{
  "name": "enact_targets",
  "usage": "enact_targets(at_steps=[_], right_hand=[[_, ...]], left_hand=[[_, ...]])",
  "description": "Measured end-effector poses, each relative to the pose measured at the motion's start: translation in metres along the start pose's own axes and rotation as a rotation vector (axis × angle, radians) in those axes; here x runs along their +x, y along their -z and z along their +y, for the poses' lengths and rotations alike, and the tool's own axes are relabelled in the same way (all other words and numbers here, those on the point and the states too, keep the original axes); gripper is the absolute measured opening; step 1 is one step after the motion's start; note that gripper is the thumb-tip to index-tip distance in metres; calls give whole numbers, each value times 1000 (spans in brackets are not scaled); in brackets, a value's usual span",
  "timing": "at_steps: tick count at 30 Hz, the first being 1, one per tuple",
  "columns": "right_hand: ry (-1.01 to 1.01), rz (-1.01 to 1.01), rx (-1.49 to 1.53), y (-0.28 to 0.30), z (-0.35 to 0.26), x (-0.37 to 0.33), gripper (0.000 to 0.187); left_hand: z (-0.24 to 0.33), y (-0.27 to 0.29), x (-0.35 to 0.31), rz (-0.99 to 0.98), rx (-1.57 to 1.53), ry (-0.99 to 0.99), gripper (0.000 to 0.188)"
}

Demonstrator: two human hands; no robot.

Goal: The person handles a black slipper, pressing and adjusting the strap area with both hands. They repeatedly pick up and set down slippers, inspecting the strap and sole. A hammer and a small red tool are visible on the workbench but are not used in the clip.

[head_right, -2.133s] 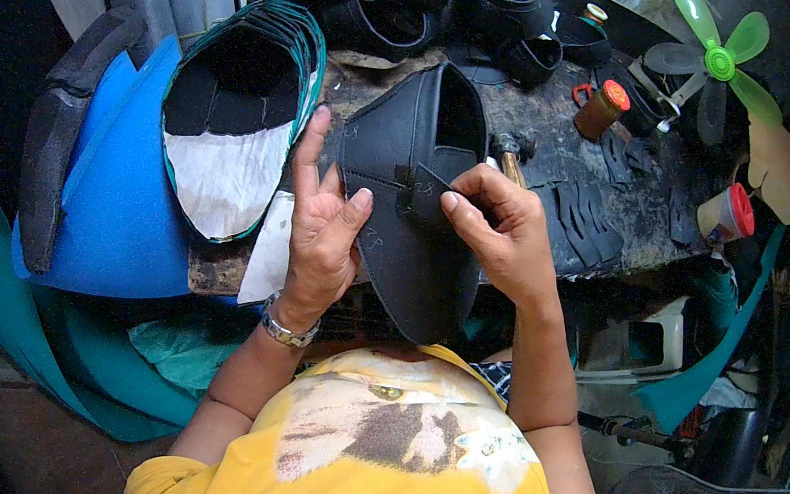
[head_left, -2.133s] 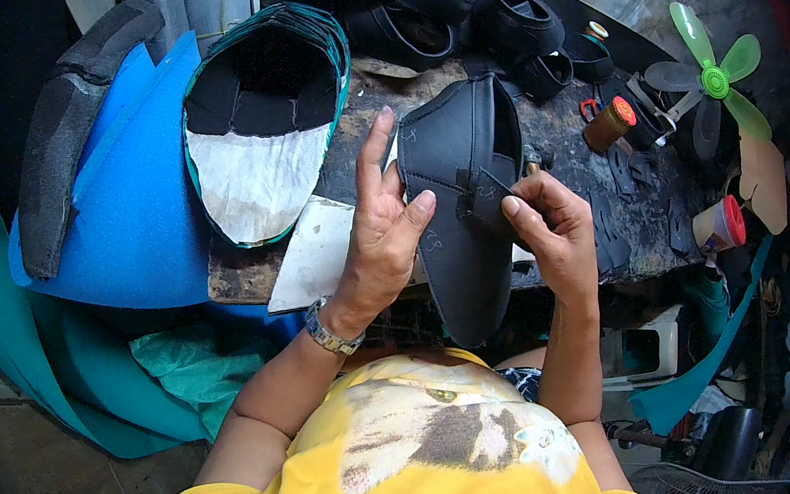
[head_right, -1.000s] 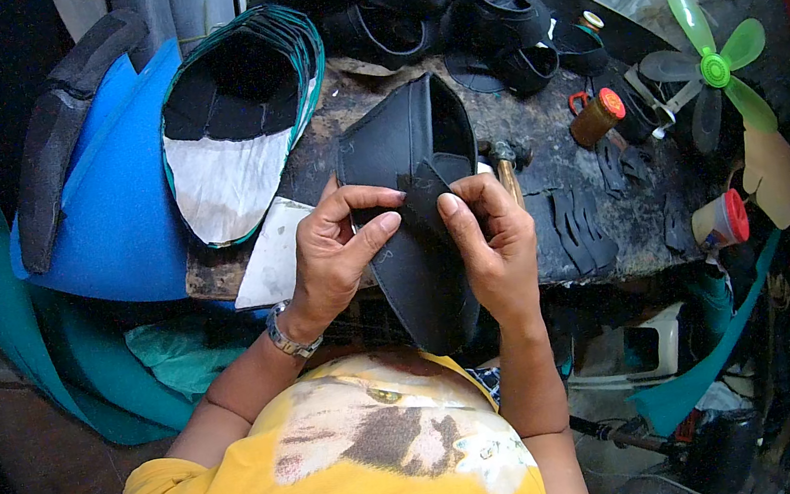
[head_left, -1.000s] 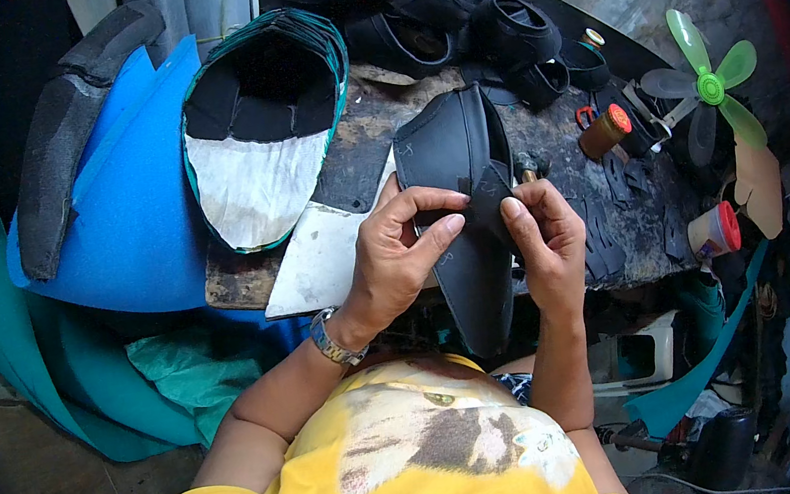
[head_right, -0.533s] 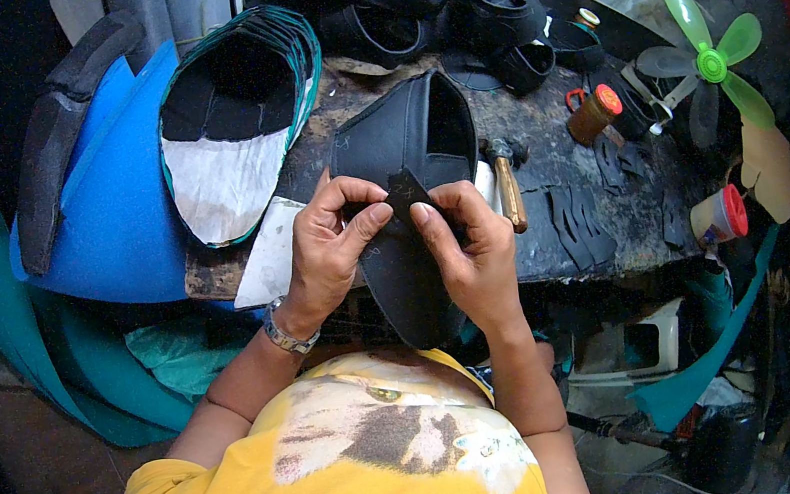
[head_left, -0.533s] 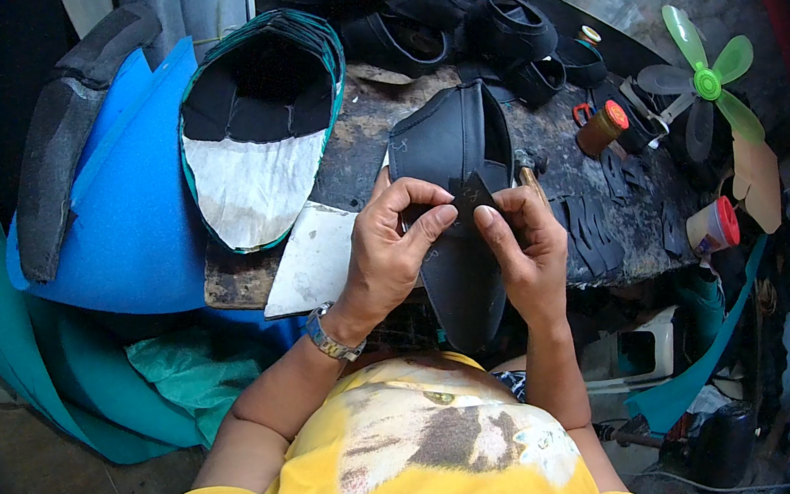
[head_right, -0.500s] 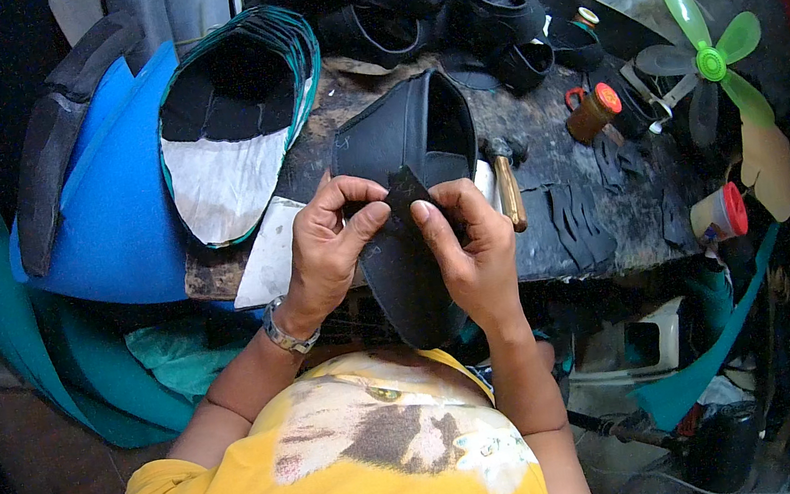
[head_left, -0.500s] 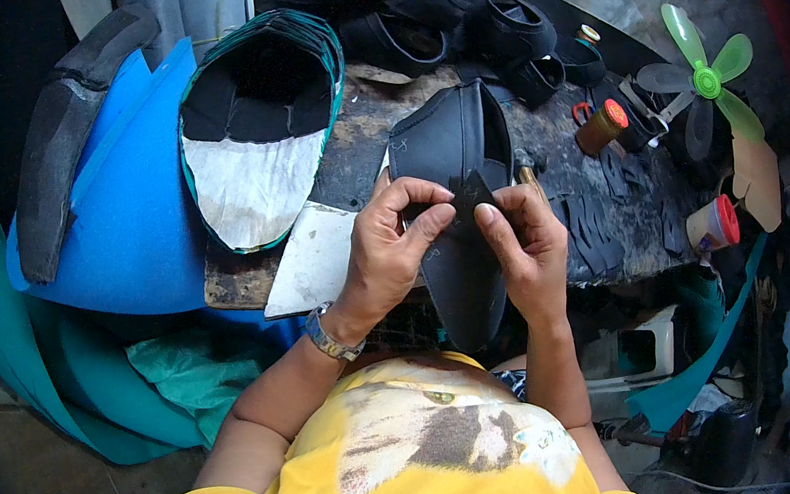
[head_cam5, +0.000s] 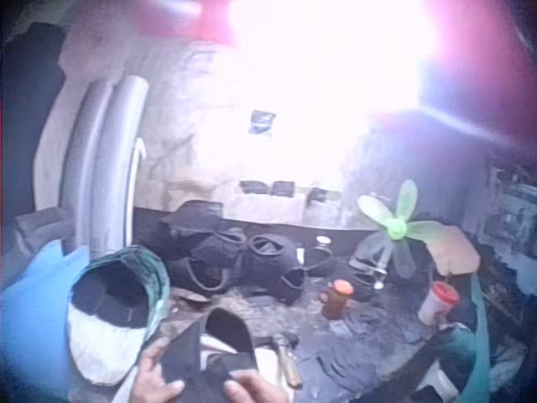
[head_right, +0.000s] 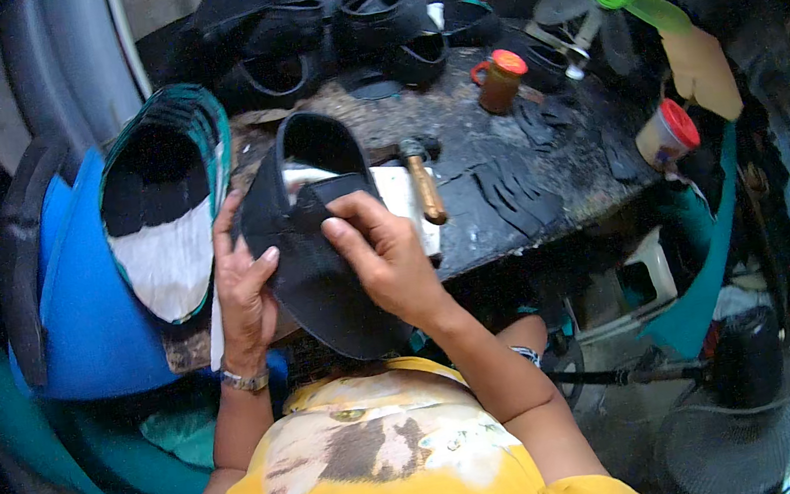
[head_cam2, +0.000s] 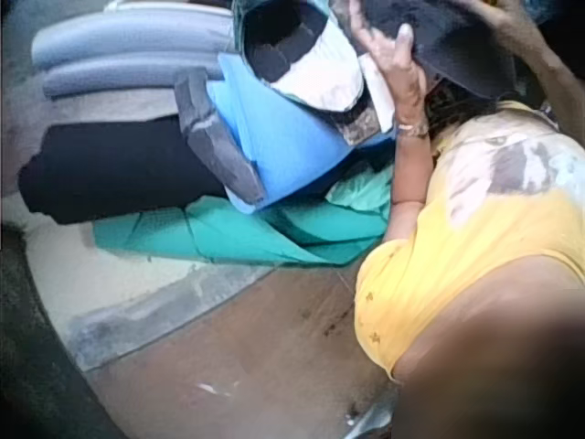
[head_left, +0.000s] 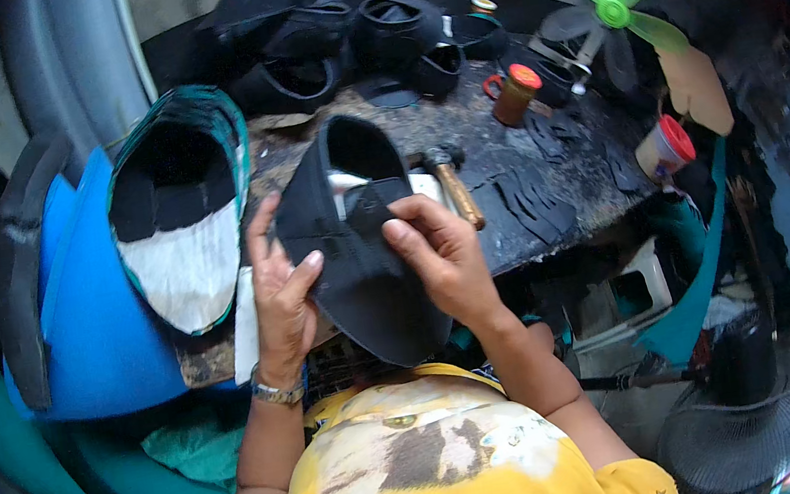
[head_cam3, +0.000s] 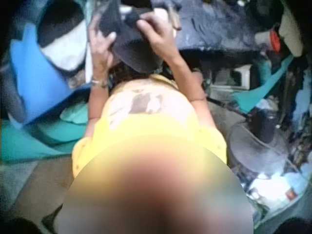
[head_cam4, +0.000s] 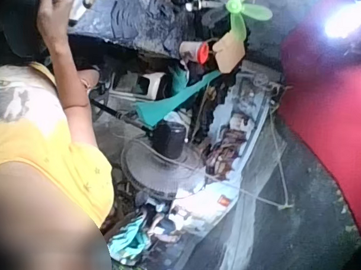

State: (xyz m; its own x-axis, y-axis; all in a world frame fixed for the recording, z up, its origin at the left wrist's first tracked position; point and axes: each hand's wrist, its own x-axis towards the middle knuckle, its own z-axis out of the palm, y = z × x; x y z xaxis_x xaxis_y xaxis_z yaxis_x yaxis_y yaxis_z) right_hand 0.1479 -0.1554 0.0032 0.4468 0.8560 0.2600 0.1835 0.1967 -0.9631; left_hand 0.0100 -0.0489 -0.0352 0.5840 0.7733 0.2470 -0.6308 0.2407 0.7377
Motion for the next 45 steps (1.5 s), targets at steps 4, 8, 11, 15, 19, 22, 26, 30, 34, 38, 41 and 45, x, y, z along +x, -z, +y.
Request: enact_targets(at_steps=[4, 8, 11, 15, 19, 22, 26, 30, 34, 38, 41, 45], right_hand=[[109, 26, 139, -1, 3, -2, 18], [20, -20, 291, 11, 3, -3, 26], [61, -105, 251, 12, 0, -6, 18], [381, -71, -159, 13, -2, -2, 15], [514, 355, -578, 99, 17, 61, 18], [260, 738, -958, 204, 55, 140, 77], [-91, 531, -890, 272, 111, 199, 83], [221, 397, -852, 257, 129, 212, 74], [255, 163, -652, 261, 128, 231, 65], [64, 675, -1042, 315, 144, 255, 36], [-329, 299, -1395, 325, 179, 271, 57], [-384, 292, -1323, 338, 196, 298, 42]], left_hand=[[1, 17, 0, 29, 531, 81, 71], [6, 6, -8, 56, 1532, -139, 43], [7, -18, -15, -153, 1052, -309, 38], [-4, -45, -12, -29, 391, -64, 26], [-2, -50, -5, 97, 117, 70, 16], [7, -49, -3, 19, 81, 159, 18], [11, -55, -1, -17, 174, 273, 21], [12, -60, 12, -70, 232, 332, 25], [15, -67, 24, -67, 262, 396, 31], [17, -69, 31, -75, 257, 455, 28], [16, -66, 36, -92, 259, 493, 27], [15, -58, 39, -102, 260, 511, 26]])
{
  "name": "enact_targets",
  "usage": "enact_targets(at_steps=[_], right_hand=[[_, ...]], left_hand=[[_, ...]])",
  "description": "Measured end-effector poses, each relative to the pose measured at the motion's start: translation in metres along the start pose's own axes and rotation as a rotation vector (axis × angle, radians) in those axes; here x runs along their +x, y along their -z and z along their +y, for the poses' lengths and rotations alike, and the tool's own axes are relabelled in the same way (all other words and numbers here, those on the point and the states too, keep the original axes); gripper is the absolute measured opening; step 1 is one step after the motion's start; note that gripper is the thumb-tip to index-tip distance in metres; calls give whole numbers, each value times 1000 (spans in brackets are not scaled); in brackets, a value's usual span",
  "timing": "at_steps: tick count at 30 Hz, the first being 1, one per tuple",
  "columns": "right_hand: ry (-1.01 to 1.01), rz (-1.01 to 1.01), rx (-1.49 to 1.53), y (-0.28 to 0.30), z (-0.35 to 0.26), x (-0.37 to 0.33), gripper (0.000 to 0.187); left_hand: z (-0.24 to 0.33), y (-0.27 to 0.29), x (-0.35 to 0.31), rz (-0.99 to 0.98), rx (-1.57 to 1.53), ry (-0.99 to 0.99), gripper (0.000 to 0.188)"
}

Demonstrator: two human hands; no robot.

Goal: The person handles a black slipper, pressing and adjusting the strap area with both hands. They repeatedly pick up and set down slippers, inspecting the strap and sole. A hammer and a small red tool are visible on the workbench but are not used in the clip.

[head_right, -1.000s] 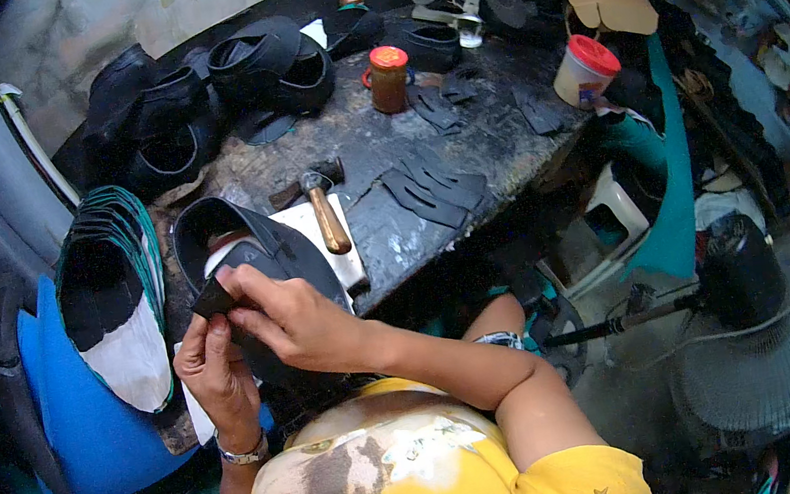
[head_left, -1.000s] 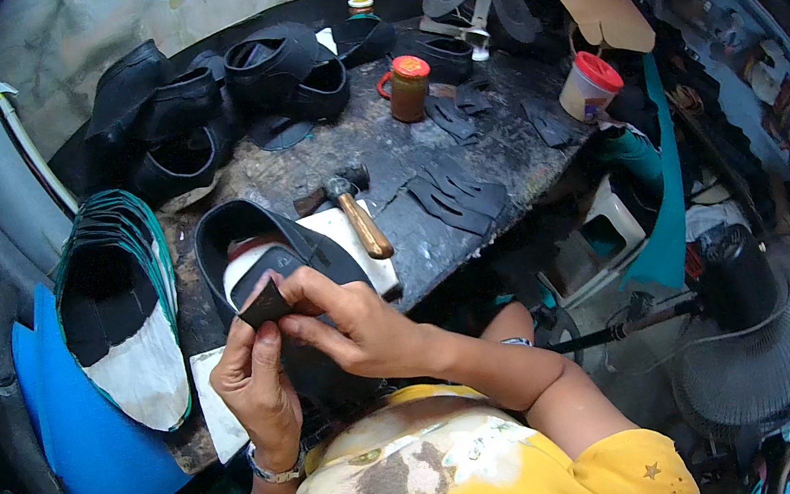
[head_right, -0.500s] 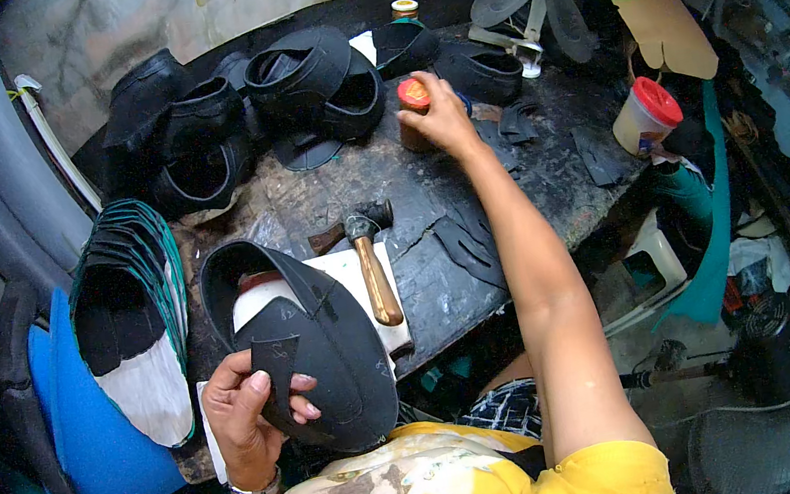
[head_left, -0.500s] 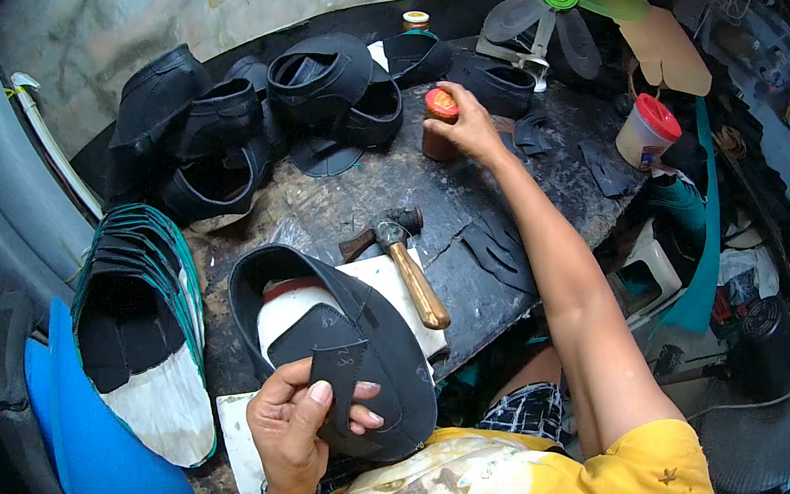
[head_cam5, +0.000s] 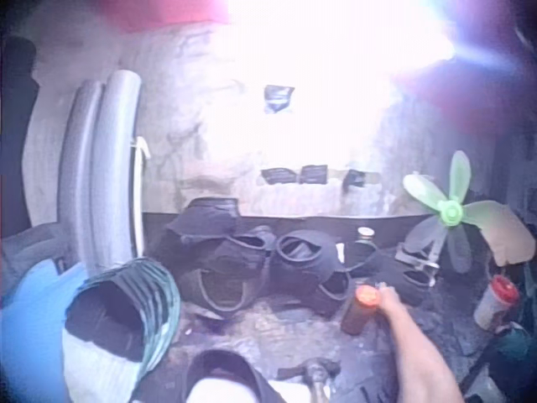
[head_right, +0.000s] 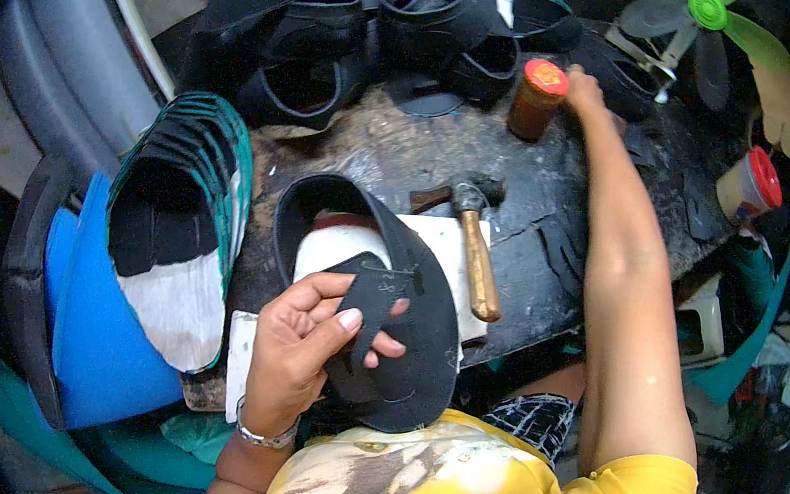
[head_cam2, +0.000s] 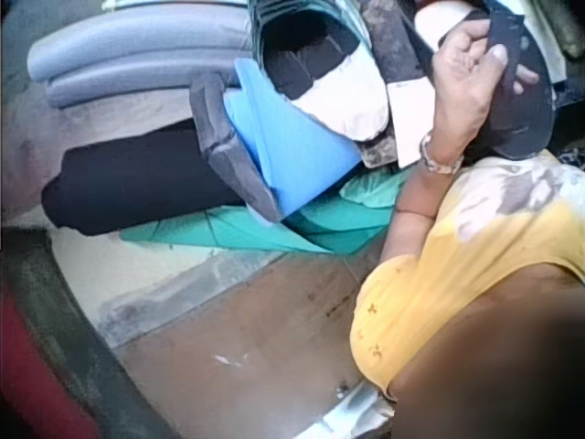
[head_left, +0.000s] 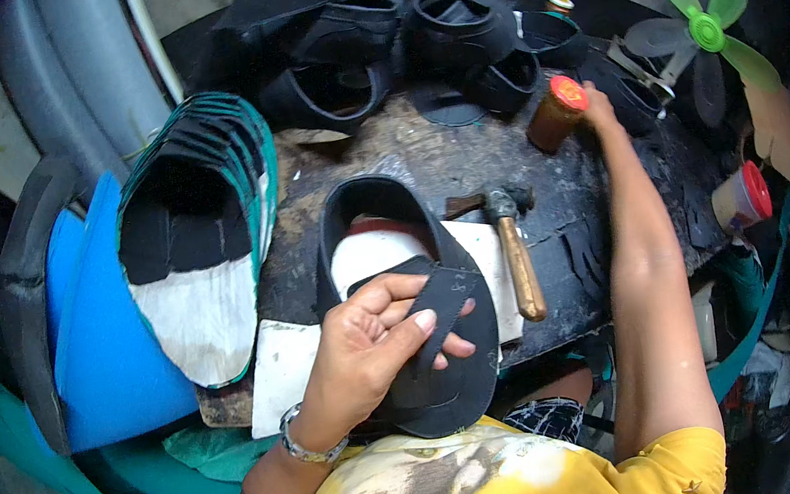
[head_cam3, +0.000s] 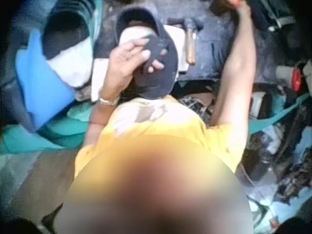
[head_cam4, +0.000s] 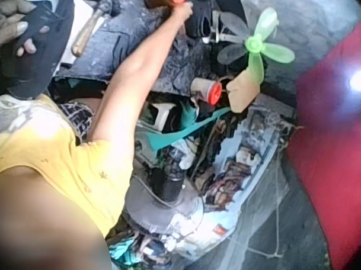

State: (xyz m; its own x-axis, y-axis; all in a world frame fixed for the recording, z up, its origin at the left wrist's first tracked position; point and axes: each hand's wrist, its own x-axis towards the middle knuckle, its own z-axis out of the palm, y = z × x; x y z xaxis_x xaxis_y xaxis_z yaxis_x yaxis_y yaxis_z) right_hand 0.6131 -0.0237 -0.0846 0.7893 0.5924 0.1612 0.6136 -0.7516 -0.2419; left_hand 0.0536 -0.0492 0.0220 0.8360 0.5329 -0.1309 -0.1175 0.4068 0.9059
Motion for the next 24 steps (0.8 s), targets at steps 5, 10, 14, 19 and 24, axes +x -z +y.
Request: enact_targets(at_steps=[5, 10, 14, 19, 24], right_hand=[[-229, -204, 931, 51, 11, 4, 14], [28, -6, 1194, 128, -19, -115, 36], [580, 372, 650, 156, -71, -268, 59], [872, -39, 268, 169, -102, -394, 70], [947, 96, 87, 175, -105, -417, 72]], left_hand=[[-4, 7, -2, 10, -8, -12, 27], [-7, 11, -8, 22, -40, -20, 31], [-8, 9, -17, 22, -22, -52, 36], [-3, 5, -33, 6, -39, -79, 37], [1, -2, -51, -22, -5, -81, 38]])
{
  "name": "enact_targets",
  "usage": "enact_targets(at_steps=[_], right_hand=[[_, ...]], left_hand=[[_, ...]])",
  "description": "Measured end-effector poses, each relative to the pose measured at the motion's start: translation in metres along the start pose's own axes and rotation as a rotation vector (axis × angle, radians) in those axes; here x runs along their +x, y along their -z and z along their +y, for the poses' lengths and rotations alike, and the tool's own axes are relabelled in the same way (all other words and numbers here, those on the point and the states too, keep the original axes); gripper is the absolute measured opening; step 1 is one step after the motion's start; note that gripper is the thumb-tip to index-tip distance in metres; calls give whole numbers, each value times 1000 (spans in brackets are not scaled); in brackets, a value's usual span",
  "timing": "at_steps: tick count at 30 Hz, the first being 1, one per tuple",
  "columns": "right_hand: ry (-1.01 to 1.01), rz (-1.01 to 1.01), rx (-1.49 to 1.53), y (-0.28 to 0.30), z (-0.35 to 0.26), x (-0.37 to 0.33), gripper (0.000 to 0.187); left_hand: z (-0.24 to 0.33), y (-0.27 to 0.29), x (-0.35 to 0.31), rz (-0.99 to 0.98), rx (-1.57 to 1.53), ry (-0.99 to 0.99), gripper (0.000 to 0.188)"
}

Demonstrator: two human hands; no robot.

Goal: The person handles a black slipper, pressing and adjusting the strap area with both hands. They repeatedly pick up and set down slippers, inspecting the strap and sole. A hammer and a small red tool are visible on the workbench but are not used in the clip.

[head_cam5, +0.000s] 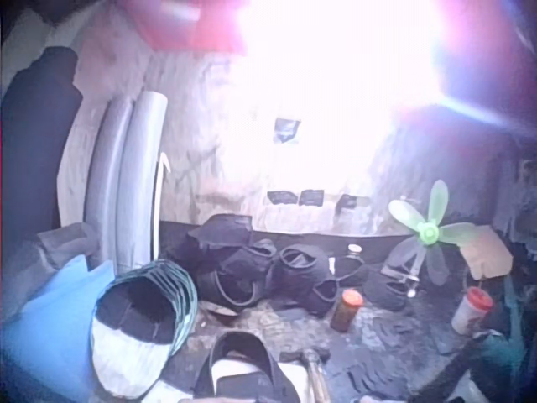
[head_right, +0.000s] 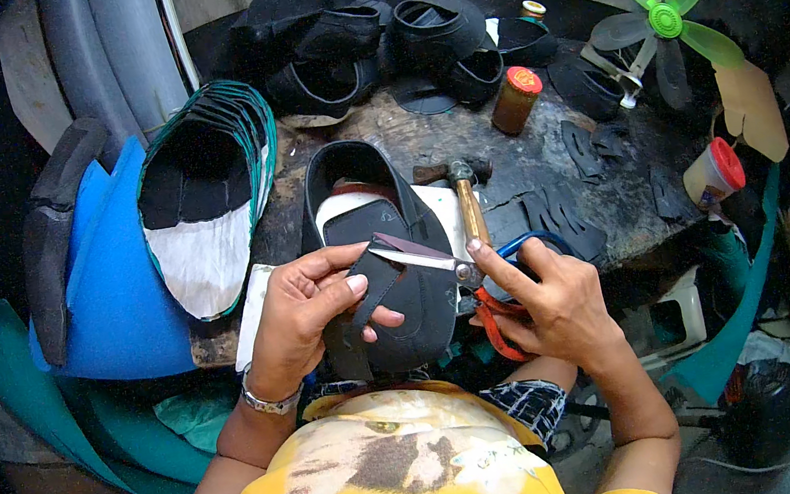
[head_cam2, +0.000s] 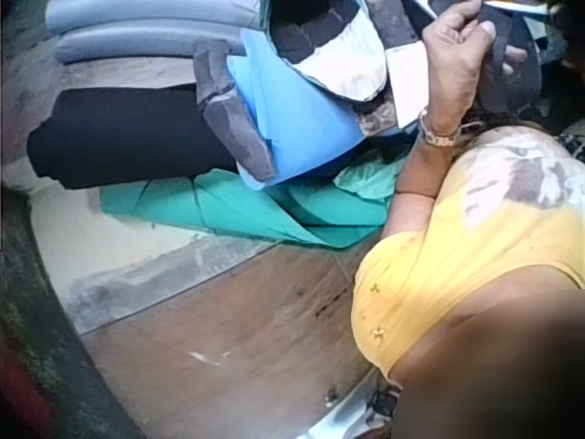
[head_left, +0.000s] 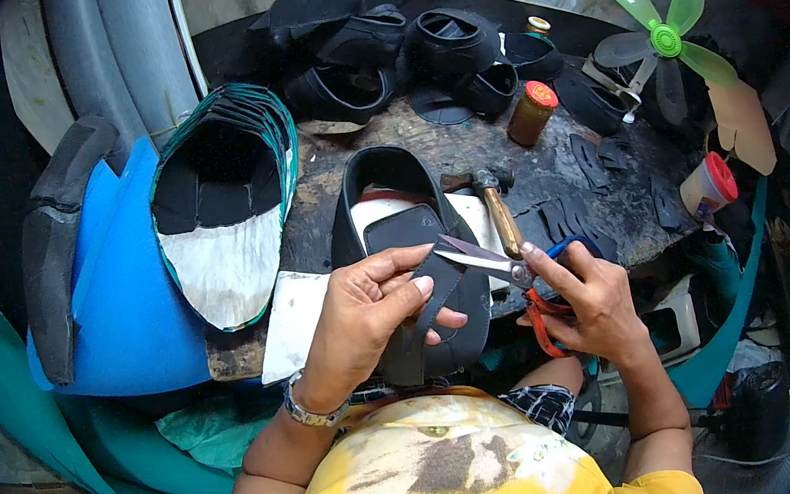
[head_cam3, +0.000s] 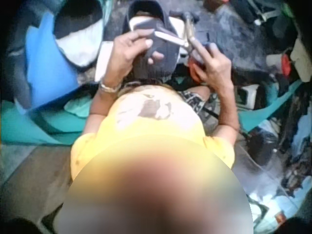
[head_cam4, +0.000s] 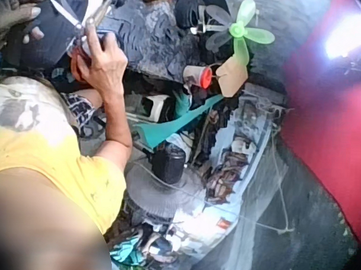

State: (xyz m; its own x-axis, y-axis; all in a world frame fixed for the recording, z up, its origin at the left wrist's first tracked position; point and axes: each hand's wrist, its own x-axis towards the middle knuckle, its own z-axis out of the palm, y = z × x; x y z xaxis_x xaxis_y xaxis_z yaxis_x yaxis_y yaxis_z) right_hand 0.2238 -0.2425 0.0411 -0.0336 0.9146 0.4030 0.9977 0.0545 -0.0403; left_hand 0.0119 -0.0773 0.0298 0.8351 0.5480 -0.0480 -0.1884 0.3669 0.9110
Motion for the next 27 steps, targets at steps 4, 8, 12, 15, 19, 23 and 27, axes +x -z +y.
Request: enact_targets(at_steps=[4, 8, 12, 15, 19, 23, 27], right_hand=[[24, 19, -32, 3, -5, -5, 71], [46, 6, -45, 7, -8, -7, 77], [74, 8, -94, 9, -11, -7, 76], [73, -4, -96, 10, -12, -8, 70], [44, -36, -50, 10, -13, -12, 68], [-97, -152, 324, 11, -11, -18, 68], [-174, -319, 928, 12, 1, -21, 68]], left_hand=[[3, -2, -8, -10, 5, 17, 38], [5, 0, -13, -22, 30, 15, 37], [6, 4, -18, -24, 50, 25, 35], [5, 6, -20, -31, 69, 19, 33], [4, 6, -20, -45, 79, 25, 31], [2, 6, -19, -56, 74, -6, 26], [1, 6, -16, -132, 31, -37, 21]])
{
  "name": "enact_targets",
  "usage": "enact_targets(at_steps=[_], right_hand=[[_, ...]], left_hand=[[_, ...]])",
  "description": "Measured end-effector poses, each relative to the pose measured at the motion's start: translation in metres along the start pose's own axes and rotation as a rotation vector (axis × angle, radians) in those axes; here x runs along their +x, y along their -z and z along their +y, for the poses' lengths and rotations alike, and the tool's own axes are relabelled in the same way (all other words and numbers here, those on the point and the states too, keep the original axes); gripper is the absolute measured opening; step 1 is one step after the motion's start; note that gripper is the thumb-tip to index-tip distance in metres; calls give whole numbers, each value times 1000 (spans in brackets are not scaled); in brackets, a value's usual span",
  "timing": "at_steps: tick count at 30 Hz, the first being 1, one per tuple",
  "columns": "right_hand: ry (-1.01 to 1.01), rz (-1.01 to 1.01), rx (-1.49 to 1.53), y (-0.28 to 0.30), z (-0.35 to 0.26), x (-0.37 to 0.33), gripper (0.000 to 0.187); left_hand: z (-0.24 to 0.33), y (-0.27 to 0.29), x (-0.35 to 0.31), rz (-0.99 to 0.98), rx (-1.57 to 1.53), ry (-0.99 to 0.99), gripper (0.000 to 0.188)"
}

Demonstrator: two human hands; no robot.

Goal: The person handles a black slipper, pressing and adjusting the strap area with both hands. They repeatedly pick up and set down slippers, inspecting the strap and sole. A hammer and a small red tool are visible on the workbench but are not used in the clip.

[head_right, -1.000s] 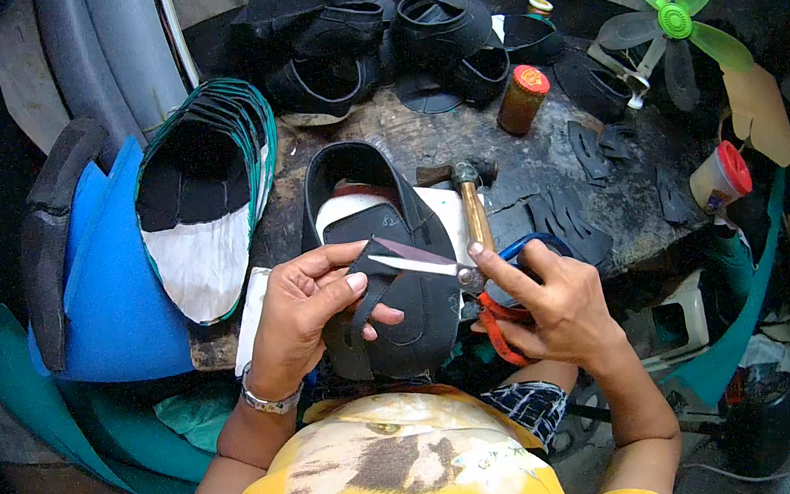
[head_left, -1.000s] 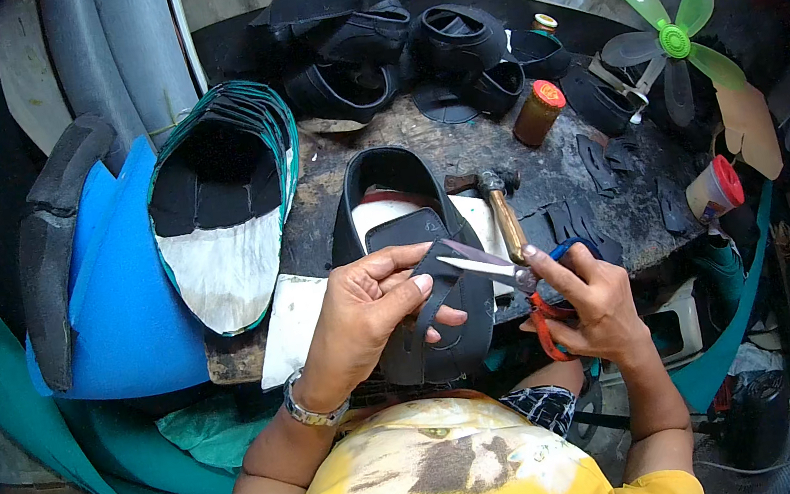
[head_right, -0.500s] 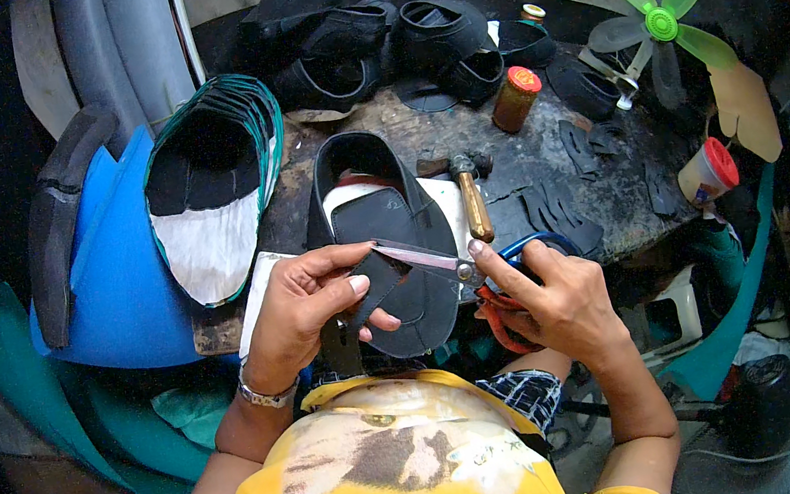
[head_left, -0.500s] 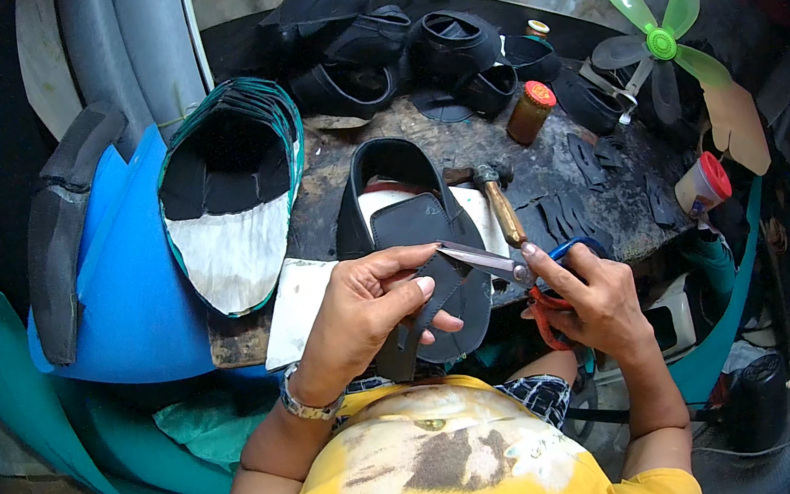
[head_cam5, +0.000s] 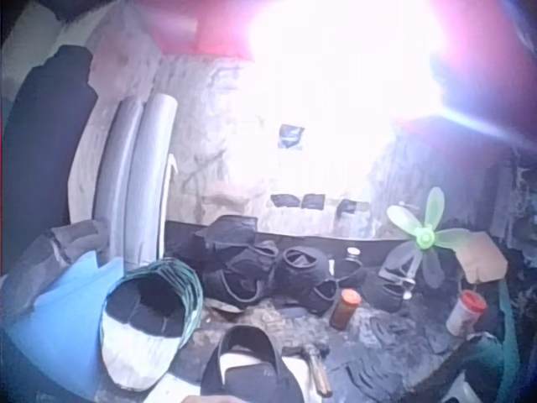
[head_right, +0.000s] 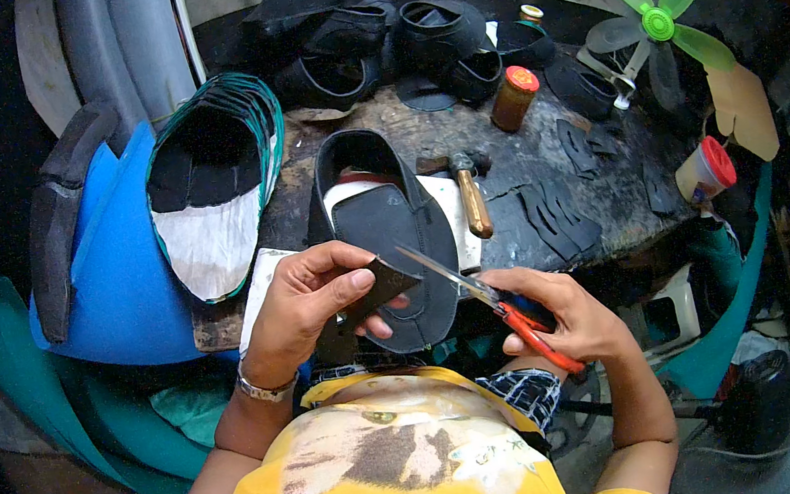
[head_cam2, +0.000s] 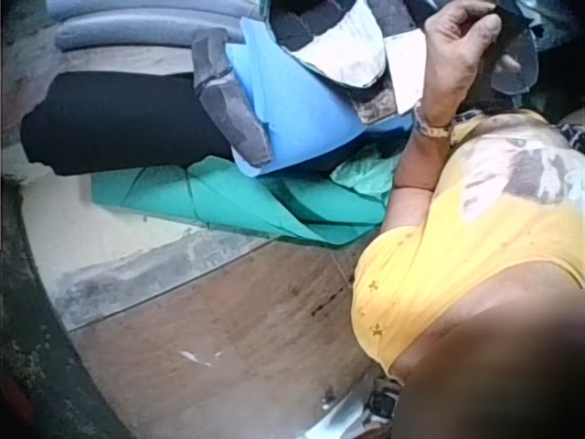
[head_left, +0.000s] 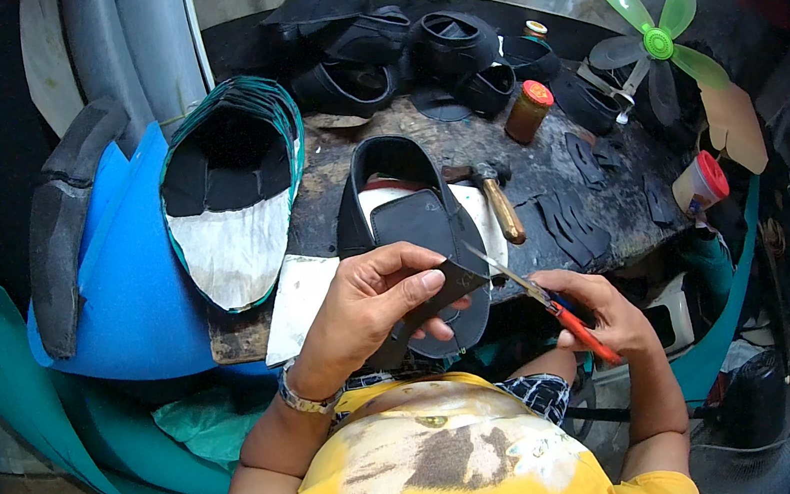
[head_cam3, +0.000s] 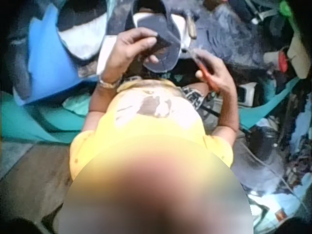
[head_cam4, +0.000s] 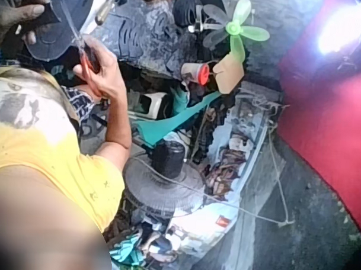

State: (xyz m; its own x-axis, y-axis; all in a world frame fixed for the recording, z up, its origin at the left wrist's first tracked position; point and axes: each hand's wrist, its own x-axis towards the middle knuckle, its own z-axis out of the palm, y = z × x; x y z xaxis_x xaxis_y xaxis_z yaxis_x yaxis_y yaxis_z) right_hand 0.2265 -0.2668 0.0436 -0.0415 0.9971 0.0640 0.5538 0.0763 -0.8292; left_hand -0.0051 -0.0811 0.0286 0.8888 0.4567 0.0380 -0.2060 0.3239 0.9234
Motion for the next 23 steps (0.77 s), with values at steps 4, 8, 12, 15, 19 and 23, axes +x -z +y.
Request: enact_targets(at_steps=[4, 8, 12, 15, 19, 23], right_hand=[[-101, -151, 398, -2, 13, -3, 71], [-124, -173, 546, -14, 16, -6, 71], [-134, -128, 561, -23, 16, -6, 69], [-115, -105, 528, -26, 17, -8, 68], [-44, -60, 376, -29, 18, -9, 66], [-29, 92, 162, -28, 18, -13, 68]], left_hand=[[2, 1, 0, -117, -35, 24, 19], [0, -4, 0, -109, -54, -19, 18], [-2, -6, 0, -74, -1, -49, 18], [-4, -6, 1, -57, 27, -54, 18], [-6, -8, 2, -11, 77, -57, 16], [-5, -5, 2, -23, 65, -17, 16]])
